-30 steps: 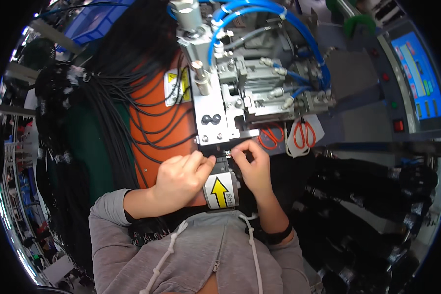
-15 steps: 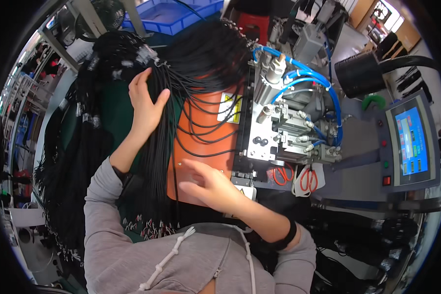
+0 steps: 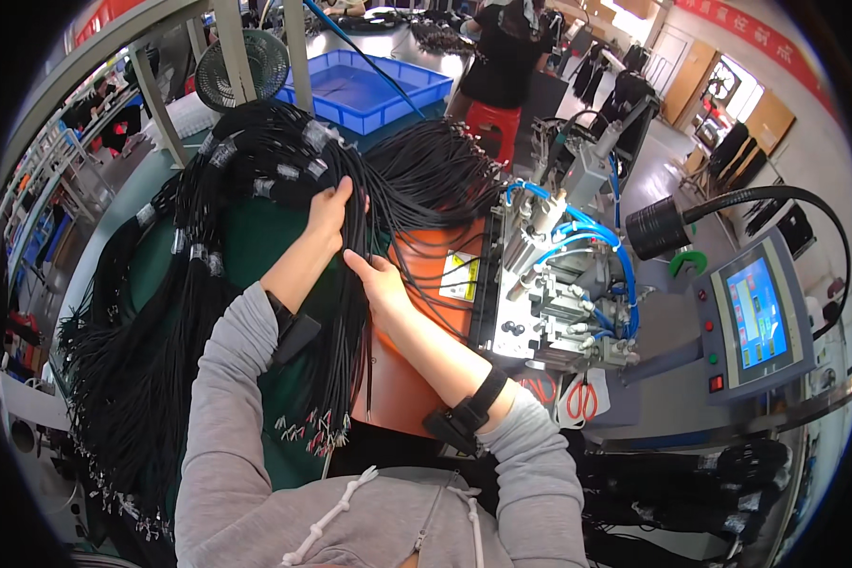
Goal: The person arranges a bundle of cables on a worktable, spreads the exposed wires of each cable by hand, and inserts the wire ends into a machine.
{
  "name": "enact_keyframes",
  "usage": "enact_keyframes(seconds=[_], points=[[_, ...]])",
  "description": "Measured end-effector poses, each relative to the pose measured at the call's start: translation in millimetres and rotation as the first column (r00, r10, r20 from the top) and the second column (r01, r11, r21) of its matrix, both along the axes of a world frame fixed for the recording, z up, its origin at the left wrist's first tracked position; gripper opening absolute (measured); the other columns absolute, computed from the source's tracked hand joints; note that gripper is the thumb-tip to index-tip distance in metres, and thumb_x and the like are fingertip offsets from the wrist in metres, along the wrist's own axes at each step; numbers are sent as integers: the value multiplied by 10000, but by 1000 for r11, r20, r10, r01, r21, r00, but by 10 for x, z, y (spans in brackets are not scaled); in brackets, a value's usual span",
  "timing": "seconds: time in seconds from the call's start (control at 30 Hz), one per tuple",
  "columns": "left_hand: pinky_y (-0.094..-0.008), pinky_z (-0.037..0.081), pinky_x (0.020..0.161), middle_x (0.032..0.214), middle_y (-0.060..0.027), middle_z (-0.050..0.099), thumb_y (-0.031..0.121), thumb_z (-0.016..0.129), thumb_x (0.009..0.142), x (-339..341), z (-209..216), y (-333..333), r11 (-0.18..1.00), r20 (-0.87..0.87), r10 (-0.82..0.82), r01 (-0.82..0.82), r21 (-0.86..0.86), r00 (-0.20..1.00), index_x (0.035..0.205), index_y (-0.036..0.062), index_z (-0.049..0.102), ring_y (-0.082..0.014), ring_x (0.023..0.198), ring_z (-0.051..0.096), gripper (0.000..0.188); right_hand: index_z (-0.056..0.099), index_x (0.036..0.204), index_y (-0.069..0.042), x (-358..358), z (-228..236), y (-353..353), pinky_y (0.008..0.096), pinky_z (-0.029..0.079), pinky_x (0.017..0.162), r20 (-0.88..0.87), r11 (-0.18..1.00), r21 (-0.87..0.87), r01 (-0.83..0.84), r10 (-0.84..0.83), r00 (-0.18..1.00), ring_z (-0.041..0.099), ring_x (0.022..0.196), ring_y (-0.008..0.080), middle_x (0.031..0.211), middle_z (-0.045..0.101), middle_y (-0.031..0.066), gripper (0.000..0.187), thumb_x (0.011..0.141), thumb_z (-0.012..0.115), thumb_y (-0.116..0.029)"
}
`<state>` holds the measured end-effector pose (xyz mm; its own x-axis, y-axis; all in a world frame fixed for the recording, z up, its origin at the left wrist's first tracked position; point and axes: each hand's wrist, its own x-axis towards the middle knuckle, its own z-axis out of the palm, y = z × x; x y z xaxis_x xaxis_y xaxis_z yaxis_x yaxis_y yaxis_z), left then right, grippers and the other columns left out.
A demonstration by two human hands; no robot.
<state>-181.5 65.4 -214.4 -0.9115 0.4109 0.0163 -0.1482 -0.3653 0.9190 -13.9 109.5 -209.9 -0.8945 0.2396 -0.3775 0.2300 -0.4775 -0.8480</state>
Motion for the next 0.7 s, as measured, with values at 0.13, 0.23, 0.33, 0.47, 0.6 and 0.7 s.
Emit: enact_keyframes(seconds=[0.13, 0.23, 0.33, 0.47, 0.6, 0.7], points=[[-312, 513, 645, 816, -93, 666, 285, 603, 940, 209, -62, -109, 990, 162, -59, 79, -118, 985, 1007, -35, 623, -183, 704, 638, 327, 274, 1412, 102, -64, -64, 17, 295, 527, 746, -45, 987, 38, 155, -153, 987, 633, 948, 196, 1179, 582, 179, 811, 841, 717, -265], [-331, 511, 669, 935, -114, 661, 244, 652, 905, 372, 25, -440, 940, 234, -212, 264, -217, 949, 1034, -67, 620, -197, 776, 640, 338, 270, 1402, 122, -49, 67, -56, 293, 535, 757, 73, 962, 272, 15, -36, 997, 637, 931, 204, 1149, 595, 198, 808, 837, 721, -238], [-336, 515, 674, 930, -142, 658, 236, 708, 852, 313, 109, -701, 827, 165, -434, 464, -316, 886, 1021, -96, 607, -219, 801, 647, 386, 328, 1365, 127, -119, -56, -85, 285, 537, 742, 37, 983, 174, 54, -61, 997, 641, 890, 185, 1119, 608, 187, 723, 845, 707, -203], [-319, 520, 664, 943, -126, 664, 195, 712, 845, 235, 304, -761, 657, 79, -455, 394, -642, 887, 1011, -70, 626, -182, 795, 646, 324, 443, 1260, 110, -156, -83, -80, 269, 539, 713, -59, 998, 14, 62, -61, 996, 646, 830, 158, 1054, 631, 158, 544, 856, 684, -164], [-310, 522, 670, 931, -121, 662, 183, 724, 824, 240, 330, -747, 711, 49, -367, 315, -629, 929, 984, -62, 628, -173, 796, 645, 308, 534, 1110, 66, -144, 3, -89, 268, 542, 683, -113, 998, -34, 61, -65, 991, 649, 776, 146, 967, 649, 123, 336, 866, 659, -128], [-325, 526, 686, 946, -162, 648, 214, 760, 781, 391, 355, -754, 786, -2, -314, 258, -561, 950, 1030, -95, 586, -201, 785, 648, 434, 563, 1034, 39, -152, 33, -97, 274, 546, 667, -130, 997, -23, 73, -76, 989, 651, 747, 147, 910, 655, 102, 238, 869, 648, -110]])
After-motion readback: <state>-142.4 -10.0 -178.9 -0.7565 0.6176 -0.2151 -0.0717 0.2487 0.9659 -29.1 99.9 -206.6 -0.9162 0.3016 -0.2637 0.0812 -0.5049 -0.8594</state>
